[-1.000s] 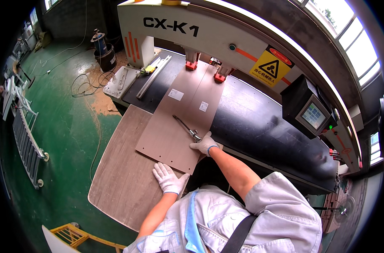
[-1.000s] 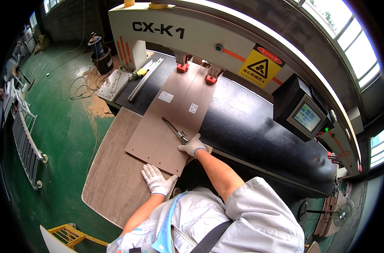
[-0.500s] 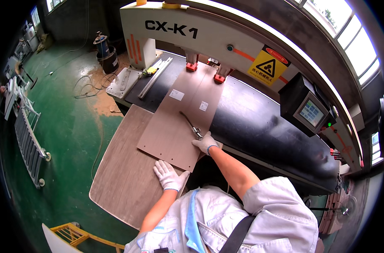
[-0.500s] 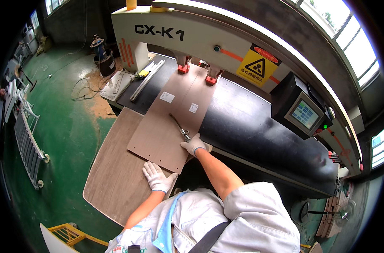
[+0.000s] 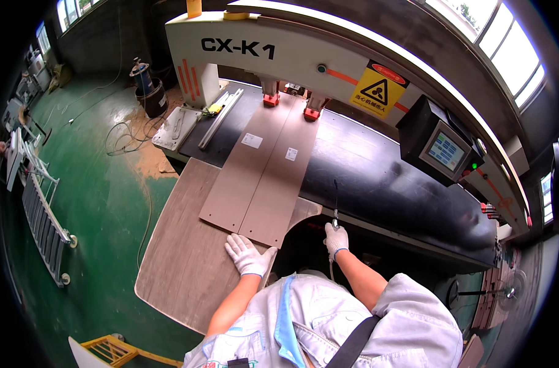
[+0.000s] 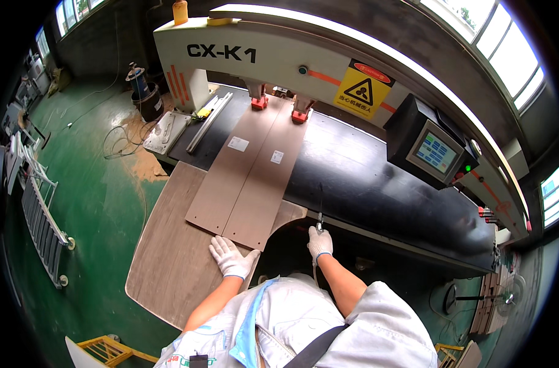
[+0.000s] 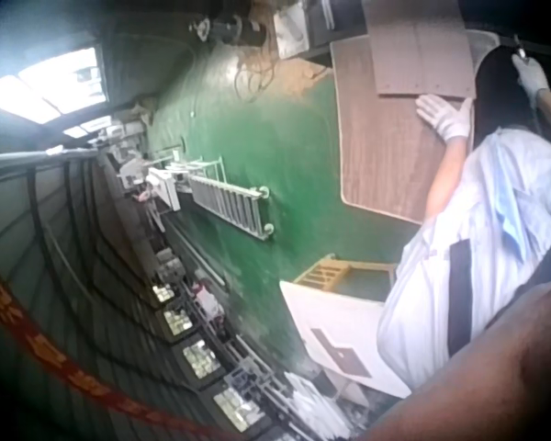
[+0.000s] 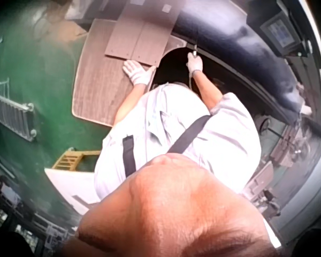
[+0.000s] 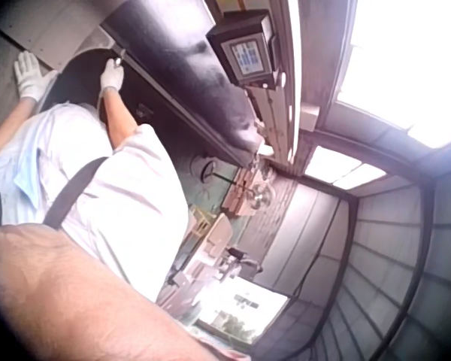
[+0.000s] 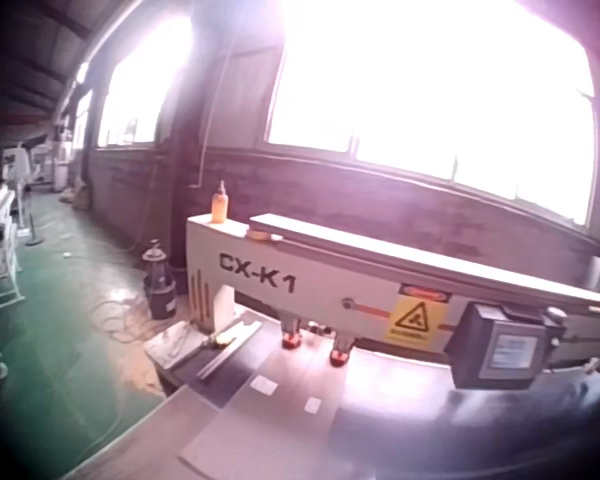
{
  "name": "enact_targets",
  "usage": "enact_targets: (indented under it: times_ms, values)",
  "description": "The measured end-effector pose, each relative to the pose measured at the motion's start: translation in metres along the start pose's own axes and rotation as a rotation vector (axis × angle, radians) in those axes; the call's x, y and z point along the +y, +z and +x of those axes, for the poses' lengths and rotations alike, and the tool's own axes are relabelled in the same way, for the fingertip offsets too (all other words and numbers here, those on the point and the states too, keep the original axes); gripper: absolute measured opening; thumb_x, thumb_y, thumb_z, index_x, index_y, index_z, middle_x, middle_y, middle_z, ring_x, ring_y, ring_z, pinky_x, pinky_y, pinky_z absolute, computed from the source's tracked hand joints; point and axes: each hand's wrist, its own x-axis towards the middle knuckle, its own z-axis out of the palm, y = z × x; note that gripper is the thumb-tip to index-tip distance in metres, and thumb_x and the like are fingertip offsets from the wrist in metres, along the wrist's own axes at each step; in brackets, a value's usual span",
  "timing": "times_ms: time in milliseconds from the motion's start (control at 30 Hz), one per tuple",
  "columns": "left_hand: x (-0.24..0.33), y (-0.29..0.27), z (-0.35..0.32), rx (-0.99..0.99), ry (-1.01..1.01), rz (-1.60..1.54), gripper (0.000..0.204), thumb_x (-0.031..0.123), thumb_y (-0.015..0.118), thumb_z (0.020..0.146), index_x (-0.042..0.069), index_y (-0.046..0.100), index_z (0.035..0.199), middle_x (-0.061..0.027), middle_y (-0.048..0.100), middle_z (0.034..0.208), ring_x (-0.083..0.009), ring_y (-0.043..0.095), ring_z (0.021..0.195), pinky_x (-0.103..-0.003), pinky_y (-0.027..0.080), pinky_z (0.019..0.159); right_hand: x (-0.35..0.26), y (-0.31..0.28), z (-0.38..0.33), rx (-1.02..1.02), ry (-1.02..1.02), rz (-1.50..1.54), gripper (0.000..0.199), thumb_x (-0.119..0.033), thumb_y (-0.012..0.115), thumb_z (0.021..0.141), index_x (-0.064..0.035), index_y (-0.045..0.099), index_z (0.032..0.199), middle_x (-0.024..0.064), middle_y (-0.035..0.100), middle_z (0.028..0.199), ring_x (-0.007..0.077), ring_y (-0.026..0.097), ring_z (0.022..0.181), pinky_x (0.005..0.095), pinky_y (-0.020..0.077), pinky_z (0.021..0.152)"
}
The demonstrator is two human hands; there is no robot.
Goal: The person moves wood panels between a large work table and a press machine, using a compressed air nozzle to clean dust from the panels before and after processing.
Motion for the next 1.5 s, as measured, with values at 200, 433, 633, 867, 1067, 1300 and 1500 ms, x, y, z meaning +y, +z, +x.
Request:
enact_targets:
  times_ms: [200, 433, 633, 867, 1067, 1300, 1500]
  values:
    - [-0.003, 0.005, -0.001, 0.049, 0.010, -0.015, 0.140, 0.088, 0.060, 0.081, -0.021, 0.020, 0.160, -0.0370, 0.015, 0.172, -0.0465, 0.003, 0.164, -0.057, -0.004, 0.132, 0.003, -0.015, -0.046, -0.191, -0.124, -0.036, 0.040, -0.044, 0.064, 0.101, -0.0043, 0.060, 0.100, 0.0095, 0.065, 0.070, 0.0215, 0.064, 0.059, 0.0413, 0.0528, 0.059]
    - [-0.051, 0.026, 0.030, 0.457, 0.118, -0.378, 0.070, 0.054, 0.081, 0.084, -0.001, 0.067, 0.126, -0.0220, 0.061, 0.137, -0.0399, 0.051, 0.137, -0.057, 0.036, 0.121, 0.035, -0.048, -0.070, -0.237, -0.335, -0.547, 0.052, -0.050, 0.064, 0.099, -0.0018, 0.065, 0.118, 0.0247, 0.074, 0.100, 0.0448, 0.071, 0.100, 0.0514, 0.0545, 0.090]
    - [-0.092, -0.060, 0.132, 0.172, -0.183, -0.109, 0.112, 0.069, 0.079, 0.080, 0.008, 0.038, 0.164, -0.0242, 0.031, 0.170, -0.0422, 0.026, 0.158, -0.054, 0.018, 0.131, 0.078, -0.100, -0.052, 0.036, 0.234, 0.180, 0.039, -0.047, 0.061, 0.104, -0.0086, 0.055, 0.099, 0.0082, 0.058, 0.065, 0.0214, 0.050, 0.044, 0.0407, 0.0406, 0.041]
    - [-0.039, -0.093, 0.132, -0.152, -0.191, 0.093, 0.145, 0.084, 0.080, 0.066, 0.016, 0.011, 0.174, -0.0257, 0.016, 0.177, -0.0452, 0.012, 0.163, -0.059, 0.005, 0.131, 0.106, -0.124, -0.090, -0.088, -0.089, -0.037, 0.036, -0.044, 0.064, 0.101, -0.0073, 0.062, 0.100, 0.0100, 0.064, 0.069, 0.0195, 0.063, 0.057, 0.0381, 0.0515, 0.056]
    - [-0.047, -0.093, 0.133, -0.126, -0.169, 0.121, 0.148, 0.087, 0.080, 0.061, 0.016, 0.014, 0.173, -0.0238, 0.018, 0.176, -0.0444, 0.013, 0.163, -0.060, 0.005, 0.131, 0.109, -0.121, -0.084, -0.087, -0.109, -0.290, 0.043, -0.045, 0.066, 0.100, -0.0027, 0.065, 0.106, 0.0165, 0.071, 0.078, 0.0337, 0.073, 0.075, 0.0456, 0.0565, 0.074]
    - [-0.040, -0.095, 0.132, -0.119, -0.166, 0.120, 0.150, 0.083, 0.084, 0.060, 0.015, 0.014, 0.173, -0.0257, 0.022, 0.174, -0.0446, 0.016, 0.162, -0.059, 0.008, 0.131, 0.056, -0.110, -0.068, -0.282, -0.067, -0.184, 0.045, -0.041, 0.066, 0.102, 0.0023, 0.060, 0.112, 0.0080, 0.064, 0.074, 0.0186, 0.064, 0.065, 0.0371, 0.0530, 0.065]
    - [-0.040, -0.085, 0.118, -0.091, -0.173, 0.123, 0.148, 0.084, 0.083, 0.059, 0.012, 0.019, 0.172, -0.0266, 0.028, 0.169, -0.0430, 0.020, 0.159, -0.058, 0.010, 0.130, -0.039, -0.056, -0.071, -0.617, 0.081, -0.035, 0.040, -0.047, 0.061, 0.104, -0.0071, 0.061, 0.109, 0.0069, 0.063, 0.079, 0.0166, 0.053, 0.057, 0.0334, 0.0416, 0.051]
